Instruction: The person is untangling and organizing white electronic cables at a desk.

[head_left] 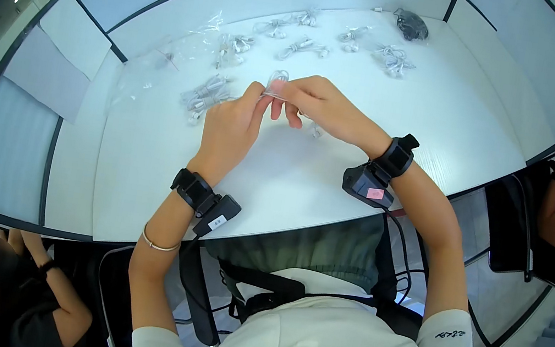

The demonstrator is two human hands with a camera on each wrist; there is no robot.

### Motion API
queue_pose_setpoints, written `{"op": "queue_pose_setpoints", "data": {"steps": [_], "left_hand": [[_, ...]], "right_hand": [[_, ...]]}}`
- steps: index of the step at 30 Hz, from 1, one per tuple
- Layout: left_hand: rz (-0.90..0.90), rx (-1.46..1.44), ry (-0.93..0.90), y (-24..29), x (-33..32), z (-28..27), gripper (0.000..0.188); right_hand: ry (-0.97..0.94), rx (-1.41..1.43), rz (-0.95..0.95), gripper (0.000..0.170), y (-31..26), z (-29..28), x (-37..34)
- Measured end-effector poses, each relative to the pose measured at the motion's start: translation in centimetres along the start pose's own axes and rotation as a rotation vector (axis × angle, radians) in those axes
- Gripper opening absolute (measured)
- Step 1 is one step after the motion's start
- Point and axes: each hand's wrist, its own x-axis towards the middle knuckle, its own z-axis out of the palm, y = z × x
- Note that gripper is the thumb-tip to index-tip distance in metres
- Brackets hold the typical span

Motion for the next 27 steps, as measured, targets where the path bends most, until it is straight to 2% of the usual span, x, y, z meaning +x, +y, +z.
{"op": "queue_pose_setpoints", "data": {"steps": [5, 8, 10, 13, 19, 22, 27], "left_hand": [[0.071, 0.085, 0.026, 0.0, -0.1, 0.4, 0.011], [0.073, 0.110, 0.019, 0.0, -0.1, 0.2, 0.011], [0.065, 0.105, 0.012, 0.2, -0.1, 0.2, 0.012], [-0.006, 0.029, -0.045, 0.1, -0.3, 0.4, 0.015], [-0.213, -0.425, -0.196, 0.9, -0.5, 0.0, 0.021], [-0.170, -0.532, -0.173, 1.0, -0.5, -0.2, 0.020], [-0.188, -0.528, -0.125, 0.9, -0.4, 0.0, 0.019]], "right_hand": [[0.035, 0.205, -0.072, 0.041, 1.0, 0.5, 0.5], [0.068, 0.173, -0.034, 0.038, 0.0, 0.6, 0.1], [0.075, 0.109, -0.035, 0.036, 1.3, 0.6, 0.5], [0.075, 0.138, -0.062, 0.034, 1.8, 1.0, 0.5], [0.043, 0.120, -0.069, 0.032, 1.4, 0.4, 0.2], [0.049, 0.135, -0.076, 0.031, 1.1, 0.5, 0.1], [0.023, 0.175, -0.089, 0.030, 1.7, 0.3, 0.4]]}}
